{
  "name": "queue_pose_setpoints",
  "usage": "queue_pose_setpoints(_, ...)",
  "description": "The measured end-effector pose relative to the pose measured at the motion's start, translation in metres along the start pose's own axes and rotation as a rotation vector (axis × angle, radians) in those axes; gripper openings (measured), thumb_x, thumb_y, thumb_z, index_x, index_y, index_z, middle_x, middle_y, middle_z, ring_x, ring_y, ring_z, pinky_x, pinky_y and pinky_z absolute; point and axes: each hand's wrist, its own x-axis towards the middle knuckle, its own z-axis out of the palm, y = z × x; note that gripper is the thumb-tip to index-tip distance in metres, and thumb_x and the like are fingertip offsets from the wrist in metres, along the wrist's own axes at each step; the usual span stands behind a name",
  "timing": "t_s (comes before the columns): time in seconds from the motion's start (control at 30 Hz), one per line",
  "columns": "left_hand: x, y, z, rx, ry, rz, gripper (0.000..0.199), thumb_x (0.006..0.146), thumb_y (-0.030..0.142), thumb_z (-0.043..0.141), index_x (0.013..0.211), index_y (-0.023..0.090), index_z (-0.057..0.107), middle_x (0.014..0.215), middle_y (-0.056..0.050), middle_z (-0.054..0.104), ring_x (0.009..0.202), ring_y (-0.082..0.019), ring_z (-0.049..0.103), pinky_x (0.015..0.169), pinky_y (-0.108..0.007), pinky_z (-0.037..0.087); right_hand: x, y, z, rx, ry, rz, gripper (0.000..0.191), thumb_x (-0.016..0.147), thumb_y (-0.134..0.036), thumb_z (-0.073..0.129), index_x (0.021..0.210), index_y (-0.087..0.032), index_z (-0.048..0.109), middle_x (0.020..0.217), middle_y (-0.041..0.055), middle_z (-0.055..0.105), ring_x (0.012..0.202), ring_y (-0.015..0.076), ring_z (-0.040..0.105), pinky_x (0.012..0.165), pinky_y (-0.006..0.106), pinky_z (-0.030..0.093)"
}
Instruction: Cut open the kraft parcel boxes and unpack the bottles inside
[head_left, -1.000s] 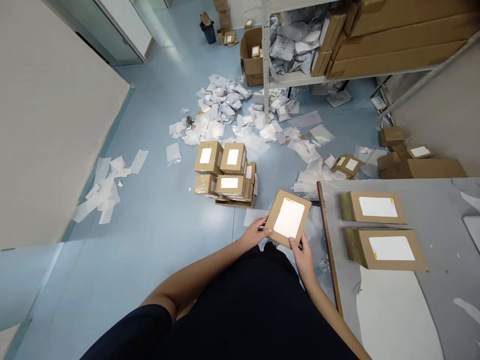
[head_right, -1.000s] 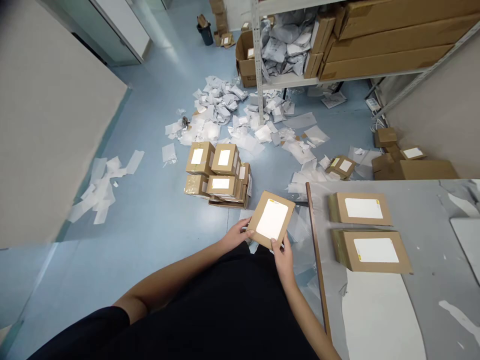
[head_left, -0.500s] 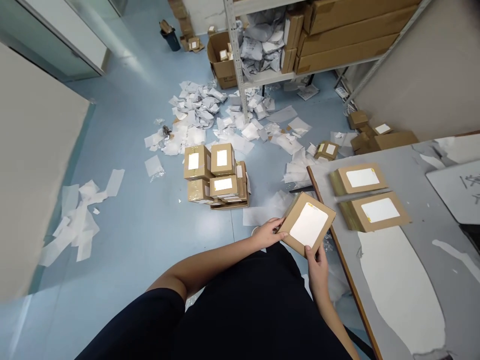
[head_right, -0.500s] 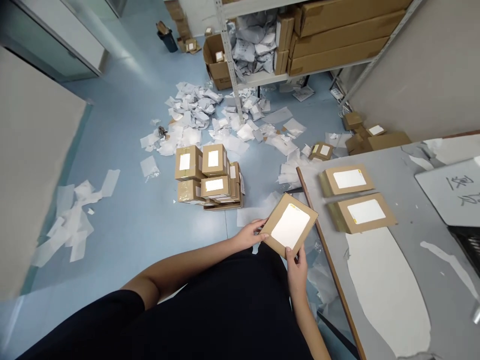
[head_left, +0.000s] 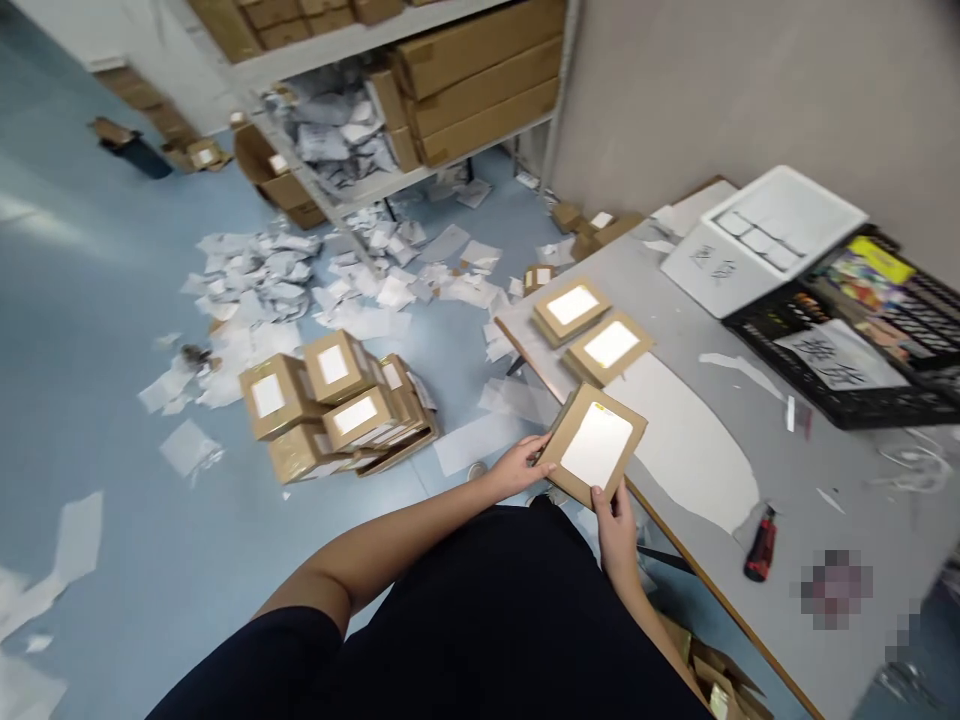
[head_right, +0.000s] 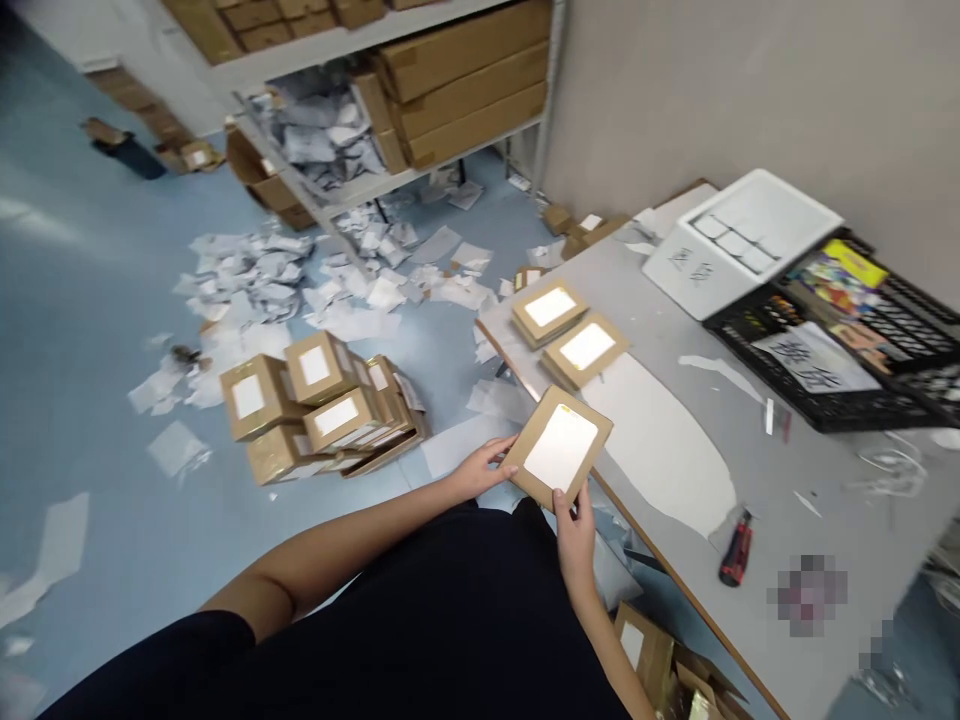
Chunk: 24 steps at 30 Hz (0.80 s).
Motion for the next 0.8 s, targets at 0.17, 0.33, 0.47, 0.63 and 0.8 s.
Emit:
queue_pose_setpoints(0.17,0.064,0.008,0.072,-0.028,-0.072,-0.050,0.065,0.081,0.044,0.066,0.140,0.024,0.048,0.136,-0.012,0.051,0.118,-0.026,0.053,0.096,-0.041,0.048,0.042,0.014,-0.074,0.053,0.077,0.015,0.073,0.082,-0.055,0.058,0.145,-0.022,0.042,0.144,0.0084,0.049,0.130,0.0298,0.046,0.108,0.045,0.038)
queue_pose_setpoints(0.33,0.127,0.016,0.136,-0.076,-0.147,-0.060,0.067,0.081,0.048,0.065,0.139,0.020,0.049,0.138,-0.013,0.053,0.122,-0.028,0.052,0.101,-0.044,0.045,0.091,0.027,-0.134,0.143,0.132,0.021,0.078,0.079,-0.056,0.060,0.145,-0.019,0.042,0.142,0.0093,0.052,0.126,0.0297,0.051,0.106,0.044,0.041)
queue_pose_setpoints(0.47,0.166,0.020,0.170,-0.091,-0.198,-0.063,0.066,0.081,0.047,0.066,0.139,0.021,0.049,0.142,-0.010,0.051,0.127,-0.029,0.050,0.106,-0.047,0.041,0.119,0.039,-0.163,0.196,0.173,0.004,0.075,0.080,-0.054,0.059,0.145,-0.021,0.042,0.141,0.0089,0.052,0.127,0.0287,0.051,0.107,0.045,0.039)
queue_pose_setpoints(0.63,0.207,0.014,0.197,-0.058,-0.282,-0.113,0.070,0.081,0.048,0.065,0.142,0.020,0.046,0.147,-0.009,0.045,0.136,-0.030,0.041,0.114,-0.046,0.031,0.138,0.064,-0.173,0.272,0.291,0.049,0.074,0.081,-0.053,0.059,0.146,-0.023,0.040,0.144,0.0069,0.050,0.131,0.0282,0.046,0.110,0.044,0.035)
queue_pose_setpoints(0.8,0.244,0.000,0.205,-0.065,-0.390,-0.097,0.071,0.082,0.050,0.063,0.143,0.019,0.044,0.148,-0.009,0.043,0.138,-0.030,0.038,0.117,-0.045,0.026,0.160,0.084,-0.167,0.355,0.376,0.056,0.075,0.080,-0.050,0.059,0.146,-0.023,0.039,0.144,0.0057,0.049,0.131,0.0277,0.046,0.112,0.044,0.032)
